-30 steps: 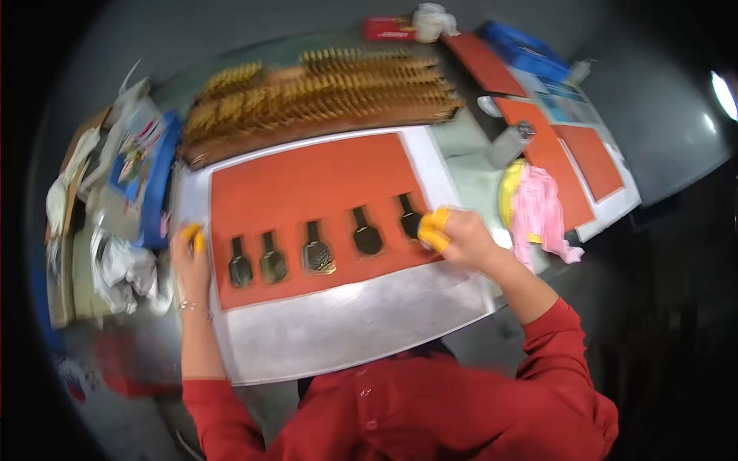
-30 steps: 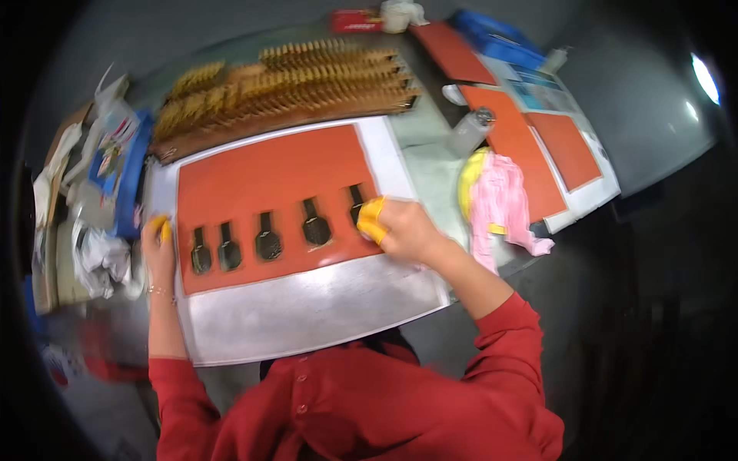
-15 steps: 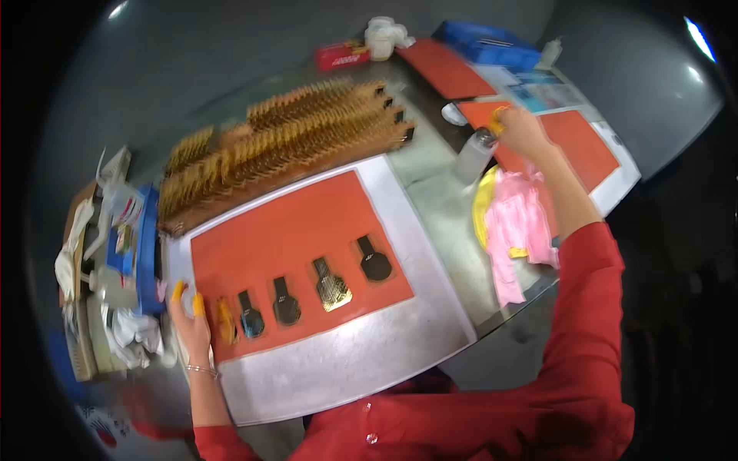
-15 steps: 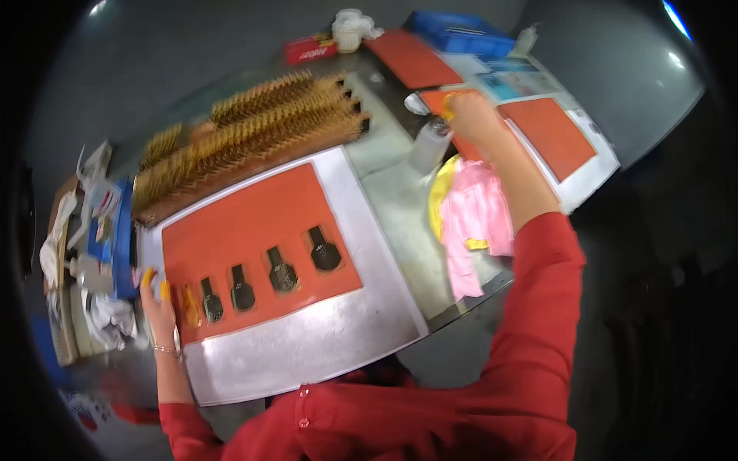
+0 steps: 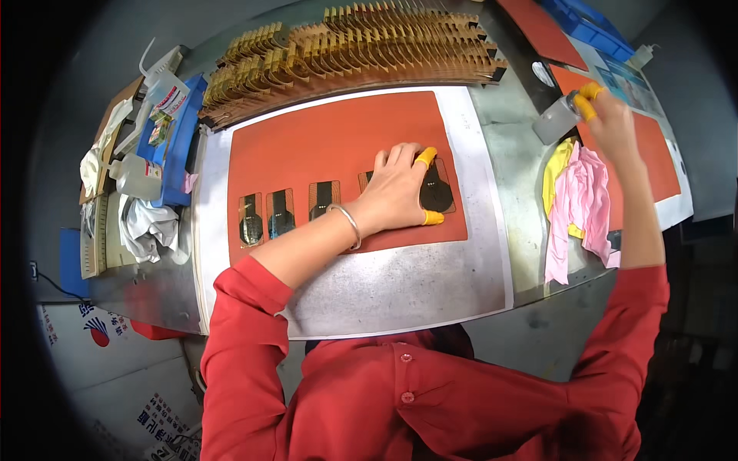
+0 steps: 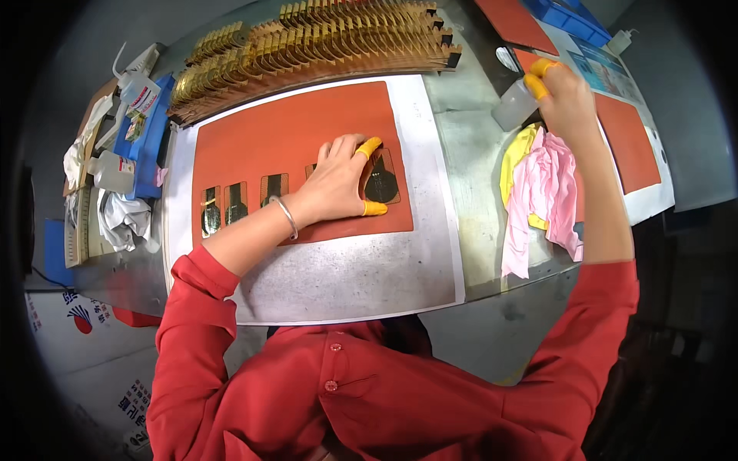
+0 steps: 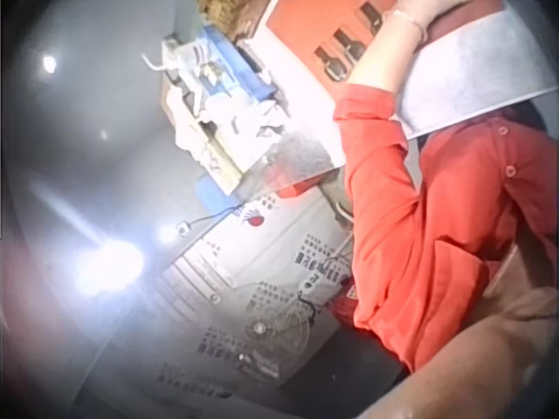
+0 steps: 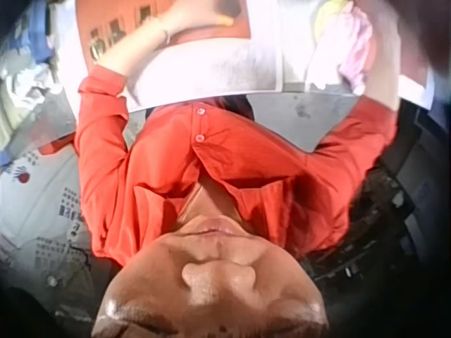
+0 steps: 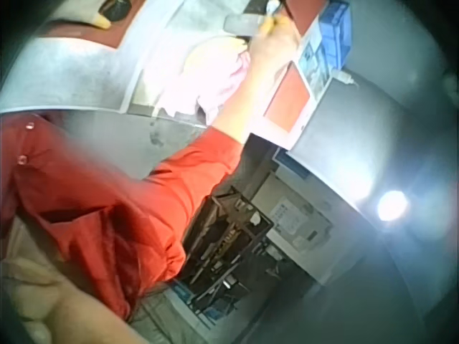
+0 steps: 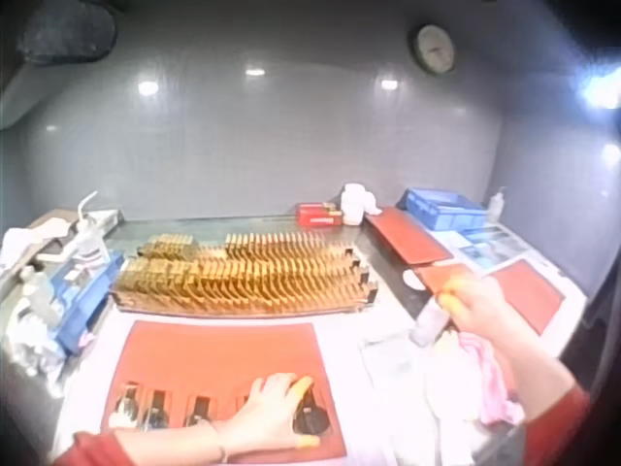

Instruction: The person wipes the surface of several small, dark, guitar-shaped decorative items arranged on a red mat using a yellow cloth. They periodically apply liquid from a squeeze bottle onto the cloth and continue wiping the items individually. The person also uses a pink cloth to wipe the items and the surrounding mat area.

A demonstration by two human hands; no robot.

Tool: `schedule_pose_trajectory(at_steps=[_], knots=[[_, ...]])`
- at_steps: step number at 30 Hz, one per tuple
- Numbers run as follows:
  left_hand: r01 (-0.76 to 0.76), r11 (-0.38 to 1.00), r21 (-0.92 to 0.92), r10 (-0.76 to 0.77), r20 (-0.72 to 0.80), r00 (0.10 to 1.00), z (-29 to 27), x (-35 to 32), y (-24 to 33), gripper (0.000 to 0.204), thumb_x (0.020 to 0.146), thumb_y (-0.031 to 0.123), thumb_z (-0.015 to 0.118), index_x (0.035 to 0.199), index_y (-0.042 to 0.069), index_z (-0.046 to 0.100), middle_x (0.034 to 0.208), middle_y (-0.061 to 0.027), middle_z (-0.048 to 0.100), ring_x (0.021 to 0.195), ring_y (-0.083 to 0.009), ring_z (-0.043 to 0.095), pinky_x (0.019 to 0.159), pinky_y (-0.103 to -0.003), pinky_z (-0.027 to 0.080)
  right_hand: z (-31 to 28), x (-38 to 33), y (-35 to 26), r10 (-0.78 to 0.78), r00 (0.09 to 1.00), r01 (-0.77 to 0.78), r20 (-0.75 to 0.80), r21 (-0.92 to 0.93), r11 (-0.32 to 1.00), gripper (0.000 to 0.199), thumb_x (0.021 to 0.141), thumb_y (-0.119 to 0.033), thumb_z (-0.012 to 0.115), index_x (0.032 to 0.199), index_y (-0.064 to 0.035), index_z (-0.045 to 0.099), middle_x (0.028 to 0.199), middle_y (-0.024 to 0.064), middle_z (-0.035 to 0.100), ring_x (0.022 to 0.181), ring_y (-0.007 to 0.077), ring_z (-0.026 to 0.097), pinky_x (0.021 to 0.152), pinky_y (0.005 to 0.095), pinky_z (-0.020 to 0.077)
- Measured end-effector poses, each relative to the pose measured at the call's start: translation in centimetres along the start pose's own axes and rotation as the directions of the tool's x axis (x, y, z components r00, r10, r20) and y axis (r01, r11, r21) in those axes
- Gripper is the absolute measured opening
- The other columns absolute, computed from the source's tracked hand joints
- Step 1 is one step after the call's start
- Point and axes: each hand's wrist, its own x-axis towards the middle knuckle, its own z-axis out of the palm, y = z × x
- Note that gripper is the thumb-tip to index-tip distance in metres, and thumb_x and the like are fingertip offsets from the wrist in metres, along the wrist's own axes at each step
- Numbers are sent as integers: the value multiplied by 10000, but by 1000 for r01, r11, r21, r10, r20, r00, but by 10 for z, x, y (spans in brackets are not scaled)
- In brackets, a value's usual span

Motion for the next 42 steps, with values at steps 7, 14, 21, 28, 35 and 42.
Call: schedule_pose_trajectory(at_steps=[7, 14, 21, 28, 35, 42], knots=[[-12, 1000, -14, 13, 68, 998, -8, 1, 5, 855, 612, 340, 760, 1290, -3, 368, 1174, -181, 398, 1137, -321, 353, 1001, -427, 253, 44, -78, -106, -25, 936, -176, 352, 527, 831, 124, 790, -89, 617, 877, -3, 606, 752, 123, 614, 665, 213, 581, 630, 299, 449], [182, 973, -142, -229, -480, 847, -82, -77, -57, 623, 739, 215, 691, 1250, -16, 418, 1241, -181, 438, 1180, -324, 383, 1001, -397, 291, 93, -74, -186, -173, 880, -135, 442, 584, 801, 213, 797, -206, 611, 891, -15, 603, 850, 176, 620, 796, 337, 598, 694, 398, 460], [279, 901, -333, -433, -737, 519, -92, -184, -165, 415, 826, 60, 606, 1210, -29, 474, 1208, -142, 518, 1164, -214, 458, 992, -315, 324, 148, -55, -197, -471, 794, 274, 385, 464, 842, 132, 778, -144, 585, 787, -13, 575, 775, 164, 591, 714, 352, 579, 641, 444, 456], [351, 840, -414, -541, -697, 470, -81, -206, -194, 348, 876, 31, 519, 1218, -15, 476, 1218, -135, 521, 1173, -202, 460, 989, -304, 340, 163, -40, -207, -529, 761, 408, 375, 358, 840, 113, 773, -159, 621, 808, -52, 608, 742, 133, 587, 645, 318, 580, 571, 410, 469], [337, 843, -419, -536, -602, 592, -77, -189, -181, 298, 840, 60, 557, 1129, -12, 547, 1123, -128, 566, 1065, -225, 522, 921, -306, 373, 147, -43, -210, -352, 825, 228, 443, 309, 923, 116, 771, -149, 608, 841, -59, 631, 750, 118, 606, 683, 300, 591, 596, 403, 472], [341, 847, -409, -532, -642, 552, -71, -206, -195, 285, 843, 53, 548, 1121, -11, 556, 1066, -123, 591, 1034, -223, 540, 912, -298, 382, 101, -95, -212, -529, 787, 317, 318, 527, 788, 132, 749, -113, 649, 843, -33, 605, 696, 117, 586, 629, 281, 582, 555, 360, 467]])
